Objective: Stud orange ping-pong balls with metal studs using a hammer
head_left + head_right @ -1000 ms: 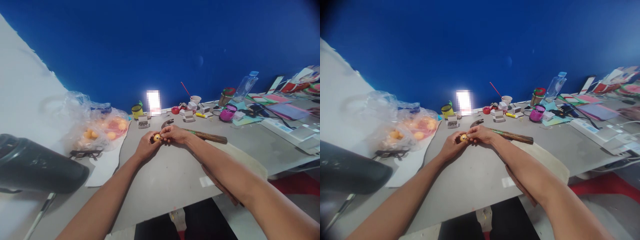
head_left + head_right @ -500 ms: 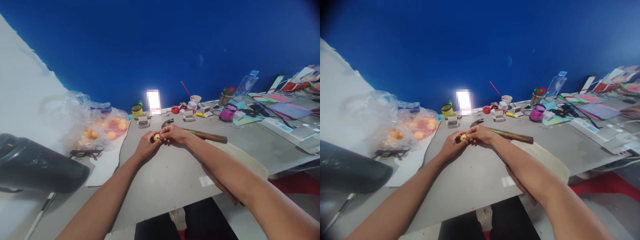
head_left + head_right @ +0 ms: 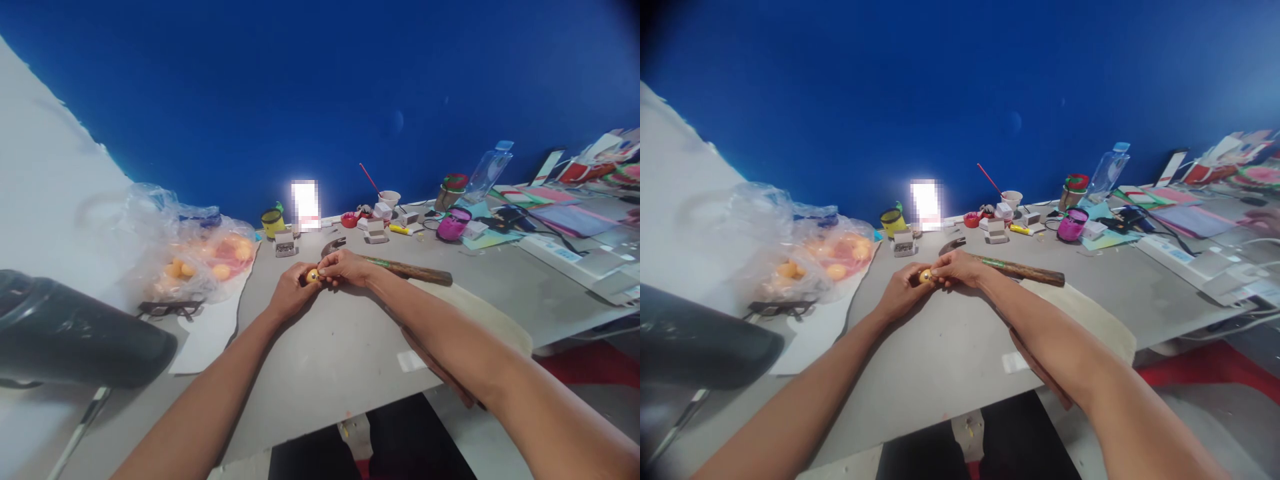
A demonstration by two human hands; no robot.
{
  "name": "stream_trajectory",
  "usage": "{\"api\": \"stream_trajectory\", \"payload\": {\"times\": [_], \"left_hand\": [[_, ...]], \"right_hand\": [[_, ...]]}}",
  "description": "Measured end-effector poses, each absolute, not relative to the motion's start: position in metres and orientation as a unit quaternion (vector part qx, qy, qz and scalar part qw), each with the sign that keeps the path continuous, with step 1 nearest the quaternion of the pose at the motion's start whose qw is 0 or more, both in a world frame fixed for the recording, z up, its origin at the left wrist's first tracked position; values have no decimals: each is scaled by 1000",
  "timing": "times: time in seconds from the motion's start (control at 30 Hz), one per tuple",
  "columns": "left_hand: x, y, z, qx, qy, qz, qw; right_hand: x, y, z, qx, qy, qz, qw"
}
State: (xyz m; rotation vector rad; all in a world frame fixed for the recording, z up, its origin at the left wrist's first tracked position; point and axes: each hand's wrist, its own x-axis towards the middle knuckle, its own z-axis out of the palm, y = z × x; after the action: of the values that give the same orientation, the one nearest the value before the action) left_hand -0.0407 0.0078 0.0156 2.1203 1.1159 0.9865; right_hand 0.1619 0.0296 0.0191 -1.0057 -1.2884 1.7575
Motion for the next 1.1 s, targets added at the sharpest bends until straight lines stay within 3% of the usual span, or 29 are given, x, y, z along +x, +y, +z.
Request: {"api": "stream_trajectory", "payload": {"times": [0.57,0.8,0.9,1.0,1.1], "left_hand": [[-39,8,15,810,417,354,212],[-39,6,17,770,432,372,285],[-38,6,19,731,441,378,359],[-38,6,20,686,445,392,423],[-39,8,19,654,448,416,446]], "right_hand": [[155,26,19,-423,-538,634,360],[159,25,23,-410,-560,623,360],[164,29,27,-481,-622,491,376],[174,34,32,-578,-664,262,397],[185,35,36,-640,-692,104,316]]}}
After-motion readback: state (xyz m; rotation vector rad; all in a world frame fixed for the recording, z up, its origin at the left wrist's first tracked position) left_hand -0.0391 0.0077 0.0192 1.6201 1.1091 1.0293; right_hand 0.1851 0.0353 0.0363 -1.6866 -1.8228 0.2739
